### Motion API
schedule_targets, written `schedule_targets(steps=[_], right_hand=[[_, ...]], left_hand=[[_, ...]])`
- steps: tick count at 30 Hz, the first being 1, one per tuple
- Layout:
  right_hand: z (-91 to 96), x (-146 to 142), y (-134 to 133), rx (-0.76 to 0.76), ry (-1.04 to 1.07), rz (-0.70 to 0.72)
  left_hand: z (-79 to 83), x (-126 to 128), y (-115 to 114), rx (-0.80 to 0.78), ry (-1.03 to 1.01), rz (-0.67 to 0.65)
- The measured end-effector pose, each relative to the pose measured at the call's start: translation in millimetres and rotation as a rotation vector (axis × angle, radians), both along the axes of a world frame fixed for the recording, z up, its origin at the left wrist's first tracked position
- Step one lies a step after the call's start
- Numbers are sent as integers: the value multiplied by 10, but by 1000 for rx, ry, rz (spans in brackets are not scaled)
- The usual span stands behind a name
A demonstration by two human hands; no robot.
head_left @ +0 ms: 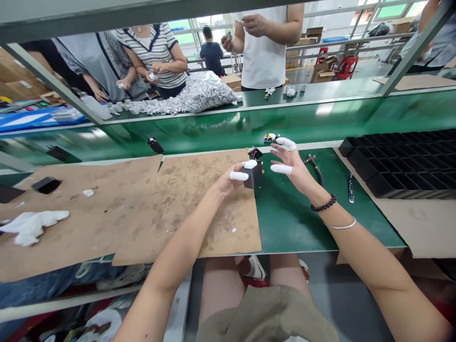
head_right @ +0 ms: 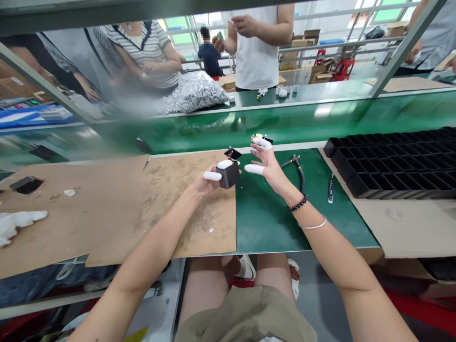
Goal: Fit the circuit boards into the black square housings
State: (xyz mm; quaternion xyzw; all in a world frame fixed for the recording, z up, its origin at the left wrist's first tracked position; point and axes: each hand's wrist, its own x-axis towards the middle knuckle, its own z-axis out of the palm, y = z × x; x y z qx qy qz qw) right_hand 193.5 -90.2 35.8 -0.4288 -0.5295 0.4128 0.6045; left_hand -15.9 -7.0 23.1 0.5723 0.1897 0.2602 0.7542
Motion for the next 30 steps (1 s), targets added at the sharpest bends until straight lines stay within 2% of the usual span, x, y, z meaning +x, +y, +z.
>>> schedule_targets(steps=[2, 4, 6, 10, 16, 19, 24, 26, 28, 30], right_hand=[[45, -2, -18, -38, 77, 64], [86, -33, -47, -76, 131, 133], [107, -67, -65, -83, 168, 143], [74, -67, -35, -48, 160, 51], [-26, -17, 68, -21, -11, -4], [-17, -22, 61, -45, -40, 31], [61, -28, -15, -159, 44, 198], [88, -31, -28, -151, 51, 208], [99, -40, -25, -104, 31, 144], [90, -61, -16, -55, -17, 26]], left_hand=[[13, -45, -11, -52, -37, -90], [24, -73, -25, -45, -62, -152], [43, -82, -36, -16, -59, -188], [108, -58, -38, 34, 39, -185], [157, 4, -66, 163, 183, -60], [140, 12, -86, 176, 195, -63], [132, -46, -34, 135, 147, -195], [146, -69, -12, 145, 145, -222], [154, -64, -18, 194, 175, -172], [140, -21, -58, 304, 235, -29]])
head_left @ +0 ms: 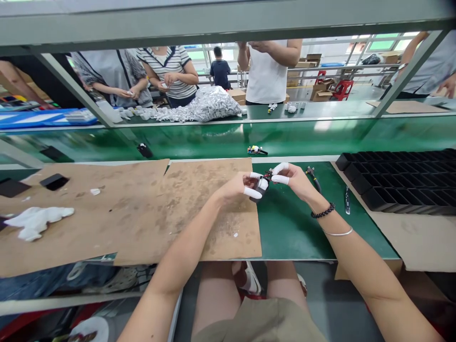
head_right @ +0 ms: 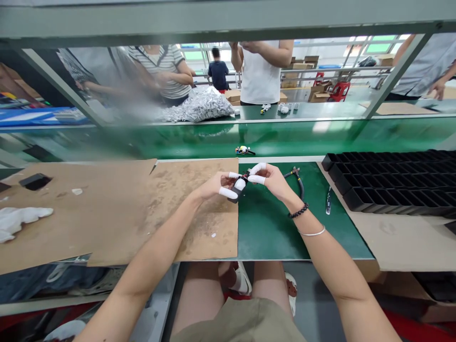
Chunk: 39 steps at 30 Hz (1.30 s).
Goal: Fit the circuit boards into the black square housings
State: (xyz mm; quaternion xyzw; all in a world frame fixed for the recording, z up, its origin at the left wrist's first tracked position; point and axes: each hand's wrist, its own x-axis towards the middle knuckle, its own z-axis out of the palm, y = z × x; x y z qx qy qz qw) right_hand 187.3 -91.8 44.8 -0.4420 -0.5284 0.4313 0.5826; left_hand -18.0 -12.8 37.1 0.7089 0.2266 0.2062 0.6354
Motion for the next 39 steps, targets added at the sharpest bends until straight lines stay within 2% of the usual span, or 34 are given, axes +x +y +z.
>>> schedule_targets(steps=[3, 5, 7, 10, 13, 15, 18, 20, 21, 23, 24, 26, 27, 29, 34, 39], right_hand=[[-49, -57, -7, 39, -93, -189], [-96, -110, -27, 58, -117, -274], [-145, -173, -49, 69, -115, -318], [-227, -274, -59, 54, -113, -336], [-329, -343, -32, 57, -71, -305], [-384, -346, -8, 59, -46, -280], [-379, -308, 13, 50, -132, -306], [-313, -324, 14, 101, -174, -344], [-275, -364, 13, 147, -170, -357], [-234, -512, 7, 253, -179, -337], [-242, -611, 2, 299, -225, -282], [-314, -808, -15, 349, -400, -100], [-367, -889, -26, 346, -502, 2], [-465, -988, -49, 320, -637, 102], [-544, -987, -92, 435, -624, -13], [-589, -979, -107, 389, -771, 93]], left_hand=[[-66, 107, -110, 337, 75, 296], [-117, 173, -192, 564, 138, 439], [-160, 217, -261, 716, 189, 511], [-205, 248, -330, 811, 223, 586], [-237, 265, -347, 808, 238, 631], [-250, 264, -300, 766, 225, 609], [-247, 198, -64, 529, 145, 414], [-241, 76, 211, 306, 20, 363], [-246, -11, 369, 231, -52, 441], [-290, -222, 678, 198, -135, 774], [-330, -332, 809, 197, -103, 940], [-435, -517, 996, 198, -47, 1078], [-489, -580, 1051, 202, -16, 1106], [-583, -638, 1102, 220, 35, 1105], [-699, -579, 1135, 281, 149, 1026], [-732, -578, 1169, 345, 265, 988]])
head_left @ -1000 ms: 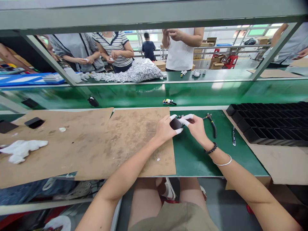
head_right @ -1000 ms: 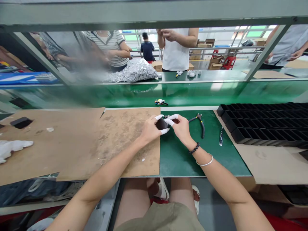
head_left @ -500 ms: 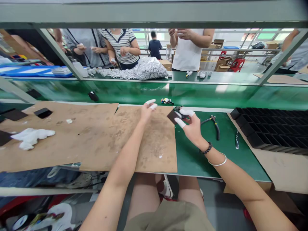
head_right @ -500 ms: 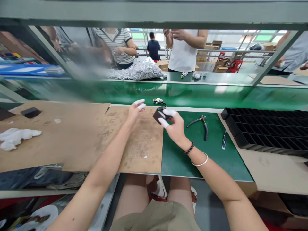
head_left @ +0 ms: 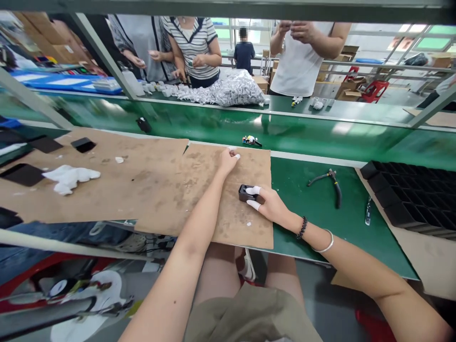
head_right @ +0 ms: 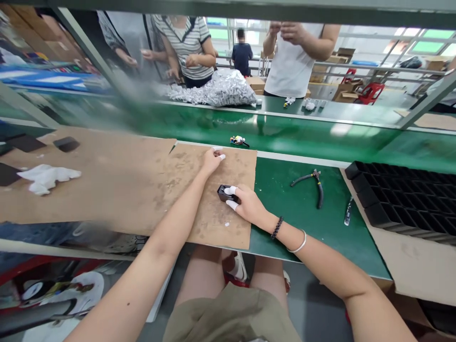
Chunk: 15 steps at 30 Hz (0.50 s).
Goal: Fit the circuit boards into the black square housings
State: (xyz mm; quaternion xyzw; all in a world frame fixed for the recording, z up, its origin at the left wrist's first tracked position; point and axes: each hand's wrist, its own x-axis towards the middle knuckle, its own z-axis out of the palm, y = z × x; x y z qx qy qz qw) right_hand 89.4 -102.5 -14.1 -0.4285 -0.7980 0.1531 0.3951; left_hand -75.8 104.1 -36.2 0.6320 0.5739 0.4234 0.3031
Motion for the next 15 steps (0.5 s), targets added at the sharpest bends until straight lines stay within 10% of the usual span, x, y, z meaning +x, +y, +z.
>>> schedule_targets(steps=[15], right_hand=[[26, 124, 84, 4, 20, 113]], left_hand=[[123, 28, -140, 19, 262, -49]])
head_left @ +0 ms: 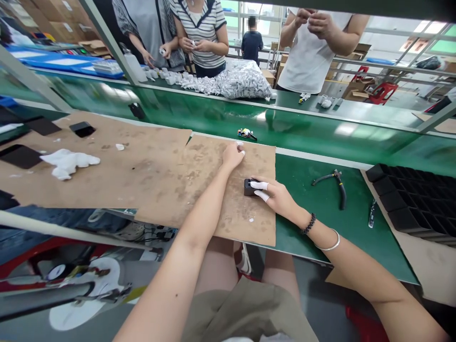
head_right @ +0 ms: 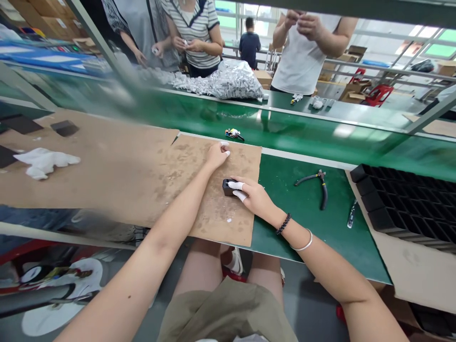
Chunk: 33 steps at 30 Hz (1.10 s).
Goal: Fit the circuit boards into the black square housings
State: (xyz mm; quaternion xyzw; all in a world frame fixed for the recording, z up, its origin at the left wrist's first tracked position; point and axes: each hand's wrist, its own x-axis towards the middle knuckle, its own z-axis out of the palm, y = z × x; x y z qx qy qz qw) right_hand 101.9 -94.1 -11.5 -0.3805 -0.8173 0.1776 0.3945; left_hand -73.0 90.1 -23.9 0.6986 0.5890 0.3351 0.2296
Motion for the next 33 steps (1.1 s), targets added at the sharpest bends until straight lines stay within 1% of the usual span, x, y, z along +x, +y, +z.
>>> schedule_targets(steps=[4, 9, 11, 13, 14, 16, 18, 19, 20, 22, 24, 26, 28, 29, 30, 33], right_hand=[[31, -1, 57, 30, -46, 90], [45, -3, 77, 116, -92, 58], [45, 9, 61, 167, -45, 1], [28, 18, 47, 200, 36, -105], [12, 20, 44, 190, 61, -152], [-30, 13, 52, 100, 63, -184], [-63, 5, 77, -47, 86, -164], [-68, 8, 95, -131, 151, -166], [-63, 19, 119, -217, 260, -183], [-23, 78, 174, -405, 579, -235], [43, 185, 230, -581, 914, -261], [113, 320, 271, -678, 1146, -248], [166, 447, 286, -711, 1231, -219], [184, 497, 284, -723, 1233, -201], [199, 537, 276, -740, 1225, -182], [228, 602, 245, -815, 1232, -115]], left_hand=[[23, 19, -33, 19, 35, -13], [49, 36, -65, 46, 30, -28], [44, 33, -62, 43, 9, -30], [26, 24, -51, 37, -27, -30], [14, 19, -43, 35, -50, -28], [-8, 17, -27, 34, -108, -23], [-12, 40, -16, 28, -183, -28], [-3, 66, -16, 24, -227, -39], [15, 104, -24, 22, -275, -58], [76, 212, -80, 21, -372, -118], [159, 353, -211, 22, -457, -207], [246, 497, -420, 15, -545, -376], [321, 615, -663, 21, -615, -573], [352, 658, -778, 46, -622, -620], [380, 688, -879, 83, -615, -626], [453, 717, -1067, 204, -540, -540]])
